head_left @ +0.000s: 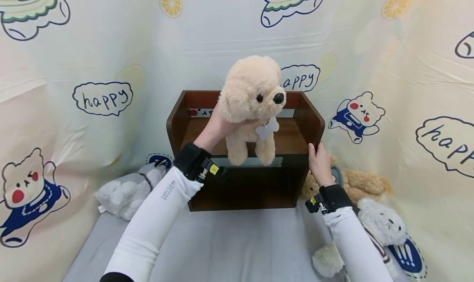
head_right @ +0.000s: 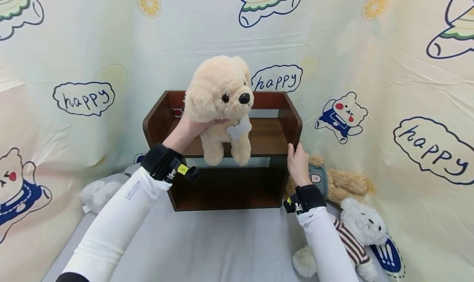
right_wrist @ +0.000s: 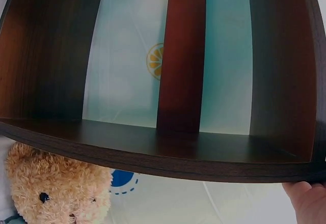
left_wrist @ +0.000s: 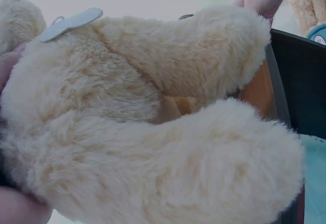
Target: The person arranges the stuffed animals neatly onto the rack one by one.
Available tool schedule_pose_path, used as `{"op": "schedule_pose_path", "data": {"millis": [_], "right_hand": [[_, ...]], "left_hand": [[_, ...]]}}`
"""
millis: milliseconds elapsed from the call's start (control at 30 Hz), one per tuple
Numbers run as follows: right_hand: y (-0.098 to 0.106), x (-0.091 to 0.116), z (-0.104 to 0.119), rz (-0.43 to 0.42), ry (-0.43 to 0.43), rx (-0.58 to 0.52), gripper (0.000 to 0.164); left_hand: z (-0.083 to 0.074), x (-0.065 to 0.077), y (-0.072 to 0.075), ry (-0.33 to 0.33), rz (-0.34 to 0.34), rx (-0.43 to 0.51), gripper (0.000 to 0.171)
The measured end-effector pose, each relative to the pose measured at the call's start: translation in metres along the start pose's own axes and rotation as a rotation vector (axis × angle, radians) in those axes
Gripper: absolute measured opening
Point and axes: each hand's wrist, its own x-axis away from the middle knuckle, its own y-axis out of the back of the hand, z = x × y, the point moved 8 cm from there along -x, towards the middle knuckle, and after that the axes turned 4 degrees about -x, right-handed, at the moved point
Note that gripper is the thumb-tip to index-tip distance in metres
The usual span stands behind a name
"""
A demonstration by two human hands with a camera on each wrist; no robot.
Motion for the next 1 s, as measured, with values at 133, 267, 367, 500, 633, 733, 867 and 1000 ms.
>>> {"op": "schedule_pose_path", "data": {"millis": [133,267,367,500,633,733,867,1000], "right_hand": [[-0.001,0.0,0.001,0.001,0.014,-0.013,0.043],[-0.001,0.0,0.0,0.006,0.008,-0.021,0.044],[-0.001,0.0,-0.001,0.004,0.002,-0.022,0.044],[-0.001,0.0,-0.001,0.006,0.0,-0.029,0.045],[0.0,0.0,-0.001,0.004,-0.005,-0.035,0.043],[0.001,0.0,0.0,0.002,-0.004,-0.021,0.043],[0.001,0.0,0.0,-0.002,0.001,-0.004,0.044],[-0.001,0.0,0.0,-0.002,0.007,-0.009,0.043]], "left_hand": [[0.023,-0.014,-0.005,0.06,-0.003,-0.008,0.065],[0.038,-0.024,-0.011,0.108,-0.004,-0.04,0.065],[0.042,-0.03,-0.015,0.114,-0.008,-0.06,0.064],[0.046,-0.037,-0.018,0.12,-0.012,-0.093,0.066],[0.051,-0.041,-0.024,0.147,-0.012,-0.085,0.067],[0.055,-0.043,-0.03,0.146,-0.018,-0.037,0.068],[0.062,-0.045,-0.038,0.145,-0.031,0.02,0.068],[0.07,-0.046,-0.047,0.148,-0.041,0.049,0.07]]}}
